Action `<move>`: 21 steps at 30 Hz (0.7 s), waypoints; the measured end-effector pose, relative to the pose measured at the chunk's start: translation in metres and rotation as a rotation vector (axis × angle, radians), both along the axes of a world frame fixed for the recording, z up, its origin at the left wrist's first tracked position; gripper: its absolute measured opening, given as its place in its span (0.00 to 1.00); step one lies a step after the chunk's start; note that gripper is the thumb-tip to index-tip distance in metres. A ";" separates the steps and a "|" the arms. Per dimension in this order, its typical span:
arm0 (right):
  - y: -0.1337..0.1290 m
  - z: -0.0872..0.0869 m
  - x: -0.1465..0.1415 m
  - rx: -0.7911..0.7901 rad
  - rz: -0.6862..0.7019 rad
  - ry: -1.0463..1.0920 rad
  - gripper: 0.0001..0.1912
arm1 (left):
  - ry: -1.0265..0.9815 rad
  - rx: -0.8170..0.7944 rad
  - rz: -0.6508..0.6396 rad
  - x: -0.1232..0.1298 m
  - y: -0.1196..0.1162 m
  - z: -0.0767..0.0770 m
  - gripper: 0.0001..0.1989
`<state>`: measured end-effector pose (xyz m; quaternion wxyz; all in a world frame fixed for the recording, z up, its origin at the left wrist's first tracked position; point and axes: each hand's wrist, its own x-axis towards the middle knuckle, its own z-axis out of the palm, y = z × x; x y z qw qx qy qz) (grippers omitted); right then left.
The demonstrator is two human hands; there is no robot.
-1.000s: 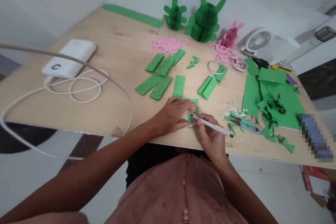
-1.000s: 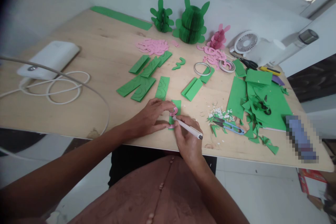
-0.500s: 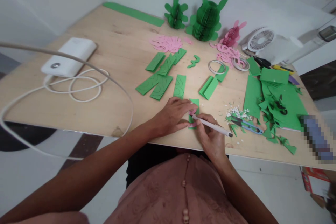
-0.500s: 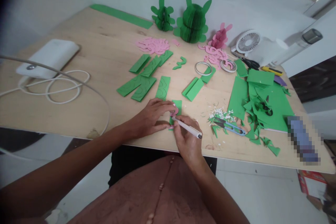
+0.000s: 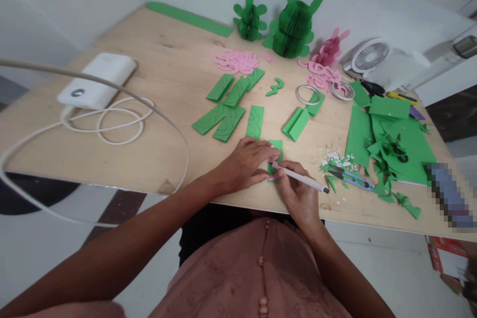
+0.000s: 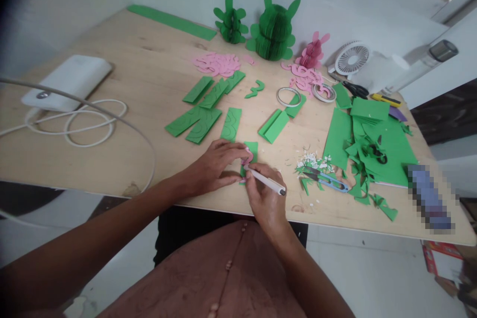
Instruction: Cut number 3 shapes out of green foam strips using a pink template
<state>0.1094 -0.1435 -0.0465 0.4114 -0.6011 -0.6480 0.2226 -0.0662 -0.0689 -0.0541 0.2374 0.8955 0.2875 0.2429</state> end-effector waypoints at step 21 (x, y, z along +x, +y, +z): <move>0.000 0.000 0.002 -0.016 -0.026 0.155 0.07 | -0.031 -0.033 0.000 0.000 0.001 -0.001 0.20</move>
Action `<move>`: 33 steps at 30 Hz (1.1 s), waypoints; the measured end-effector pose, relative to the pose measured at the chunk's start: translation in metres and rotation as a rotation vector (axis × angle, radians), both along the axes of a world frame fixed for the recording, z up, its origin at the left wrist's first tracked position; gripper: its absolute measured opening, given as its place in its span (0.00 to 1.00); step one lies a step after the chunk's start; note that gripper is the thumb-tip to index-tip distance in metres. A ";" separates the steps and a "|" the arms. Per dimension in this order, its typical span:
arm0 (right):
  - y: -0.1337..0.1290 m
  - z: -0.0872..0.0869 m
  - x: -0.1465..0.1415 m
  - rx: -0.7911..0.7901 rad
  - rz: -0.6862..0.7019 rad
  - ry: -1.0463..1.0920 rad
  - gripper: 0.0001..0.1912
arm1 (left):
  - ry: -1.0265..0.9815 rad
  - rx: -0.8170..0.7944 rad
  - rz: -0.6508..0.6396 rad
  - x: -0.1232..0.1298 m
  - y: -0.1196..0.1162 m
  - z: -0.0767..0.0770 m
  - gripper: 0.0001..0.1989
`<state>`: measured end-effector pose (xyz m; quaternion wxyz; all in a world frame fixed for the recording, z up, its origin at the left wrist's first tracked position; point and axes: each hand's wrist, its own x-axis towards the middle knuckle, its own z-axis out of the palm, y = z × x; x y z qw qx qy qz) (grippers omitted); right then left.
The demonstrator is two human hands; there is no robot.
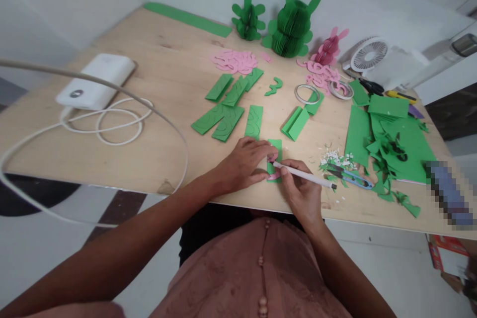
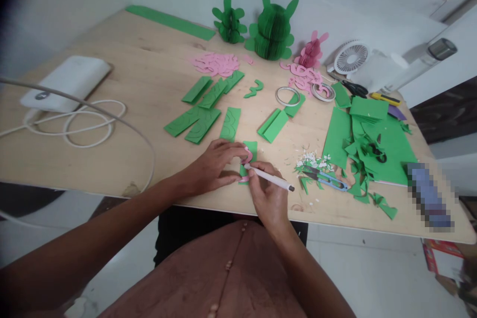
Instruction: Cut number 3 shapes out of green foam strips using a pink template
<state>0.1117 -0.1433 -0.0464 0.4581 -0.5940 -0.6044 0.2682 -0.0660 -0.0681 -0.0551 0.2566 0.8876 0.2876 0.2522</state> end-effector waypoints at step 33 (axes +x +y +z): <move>0.000 -0.001 0.001 0.016 0.015 -0.108 0.07 | -0.016 0.007 0.002 0.000 0.000 0.001 0.20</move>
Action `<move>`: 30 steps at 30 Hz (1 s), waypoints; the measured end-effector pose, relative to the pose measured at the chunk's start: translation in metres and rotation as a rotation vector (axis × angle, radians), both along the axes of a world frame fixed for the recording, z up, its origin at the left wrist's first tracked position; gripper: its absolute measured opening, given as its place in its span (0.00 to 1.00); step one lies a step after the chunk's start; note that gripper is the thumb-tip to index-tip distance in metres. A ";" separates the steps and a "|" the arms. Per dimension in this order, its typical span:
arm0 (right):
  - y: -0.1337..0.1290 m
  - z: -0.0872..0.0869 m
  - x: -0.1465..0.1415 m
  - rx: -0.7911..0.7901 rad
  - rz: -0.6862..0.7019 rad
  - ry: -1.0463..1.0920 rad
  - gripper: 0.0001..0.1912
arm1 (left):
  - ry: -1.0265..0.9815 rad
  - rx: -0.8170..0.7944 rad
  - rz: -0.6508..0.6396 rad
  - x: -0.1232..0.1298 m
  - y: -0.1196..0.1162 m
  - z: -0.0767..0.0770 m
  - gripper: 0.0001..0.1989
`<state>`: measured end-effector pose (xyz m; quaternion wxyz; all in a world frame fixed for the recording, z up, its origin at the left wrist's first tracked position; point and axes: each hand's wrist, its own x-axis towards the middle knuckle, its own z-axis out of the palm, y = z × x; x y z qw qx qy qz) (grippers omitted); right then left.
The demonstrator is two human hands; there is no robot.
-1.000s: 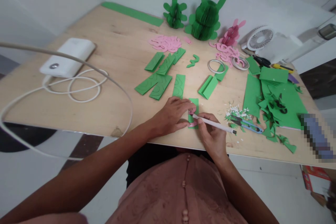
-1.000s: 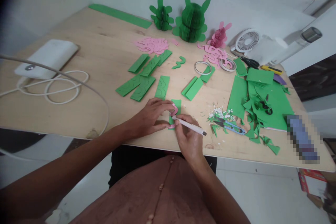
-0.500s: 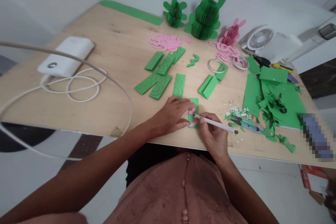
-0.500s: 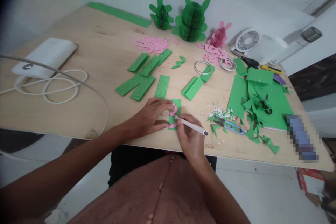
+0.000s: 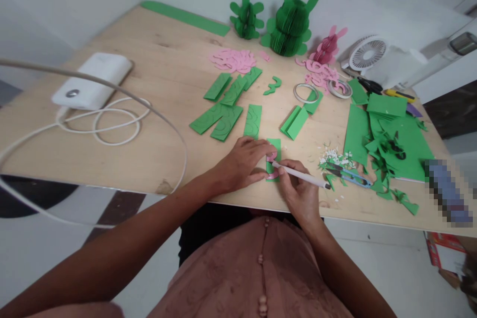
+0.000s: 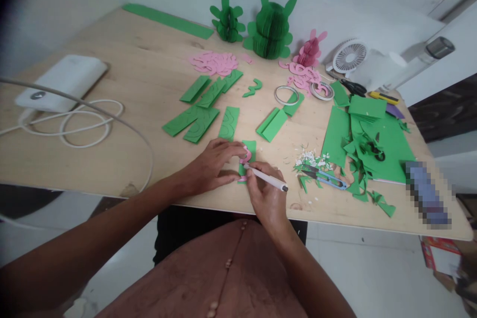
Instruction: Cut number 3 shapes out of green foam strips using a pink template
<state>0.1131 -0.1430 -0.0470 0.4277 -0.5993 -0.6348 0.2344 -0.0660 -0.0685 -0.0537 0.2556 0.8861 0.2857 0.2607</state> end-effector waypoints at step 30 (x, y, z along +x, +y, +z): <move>-0.004 0.002 0.002 0.055 0.009 -0.115 0.06 | 0.030 0.051 -0.016 -0.001 0.001 -0.003 0.16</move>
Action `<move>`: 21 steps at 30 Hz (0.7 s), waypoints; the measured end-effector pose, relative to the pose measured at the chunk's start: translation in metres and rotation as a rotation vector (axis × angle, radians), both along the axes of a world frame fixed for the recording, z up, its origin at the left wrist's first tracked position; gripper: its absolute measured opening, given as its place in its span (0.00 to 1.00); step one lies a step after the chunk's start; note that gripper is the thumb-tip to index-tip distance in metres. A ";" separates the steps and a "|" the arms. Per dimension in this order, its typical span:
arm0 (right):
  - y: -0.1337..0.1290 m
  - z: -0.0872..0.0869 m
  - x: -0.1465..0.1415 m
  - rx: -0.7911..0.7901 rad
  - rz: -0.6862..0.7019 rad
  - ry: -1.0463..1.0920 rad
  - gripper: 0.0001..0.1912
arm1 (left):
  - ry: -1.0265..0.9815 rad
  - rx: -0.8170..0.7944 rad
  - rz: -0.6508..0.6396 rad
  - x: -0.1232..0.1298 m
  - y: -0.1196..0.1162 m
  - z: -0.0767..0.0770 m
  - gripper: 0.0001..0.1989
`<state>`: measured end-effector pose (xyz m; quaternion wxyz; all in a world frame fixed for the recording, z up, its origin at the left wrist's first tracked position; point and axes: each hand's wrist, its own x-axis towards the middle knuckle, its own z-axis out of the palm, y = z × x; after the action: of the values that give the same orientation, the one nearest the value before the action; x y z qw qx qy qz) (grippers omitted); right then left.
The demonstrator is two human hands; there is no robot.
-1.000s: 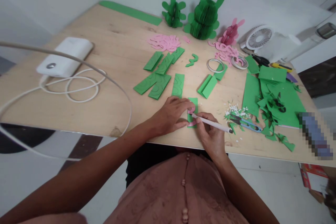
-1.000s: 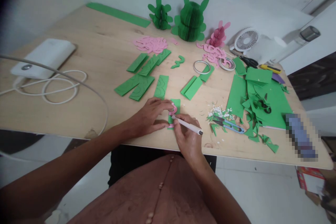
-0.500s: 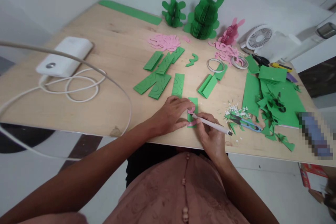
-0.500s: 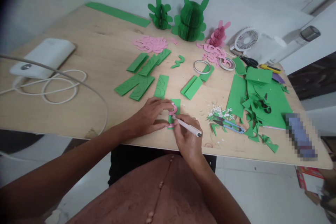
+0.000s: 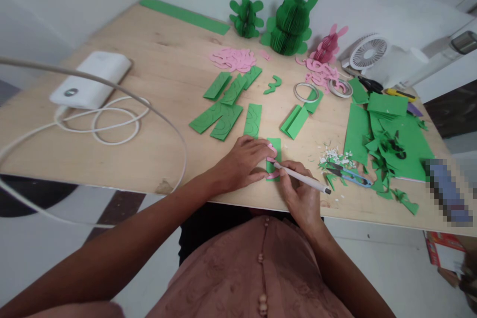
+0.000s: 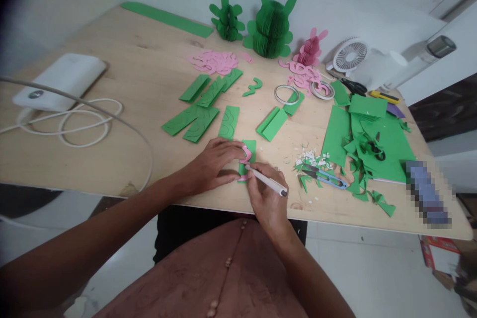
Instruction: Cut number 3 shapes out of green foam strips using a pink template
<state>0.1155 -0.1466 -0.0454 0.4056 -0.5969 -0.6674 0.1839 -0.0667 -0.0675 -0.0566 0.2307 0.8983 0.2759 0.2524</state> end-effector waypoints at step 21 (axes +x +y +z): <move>-0.003 0.005 -0.002 0.013 -0.035 -0.029 0.07 | -0.026 0.002 -0.013 0.000 0.000 0.001 0.12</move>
<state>0.1135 -0.1493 -0.0405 0.4030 -0.6082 -0.6639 0.1638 -0.0672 -0.0679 -0.0560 0.2351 0.8969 0.2666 0.2630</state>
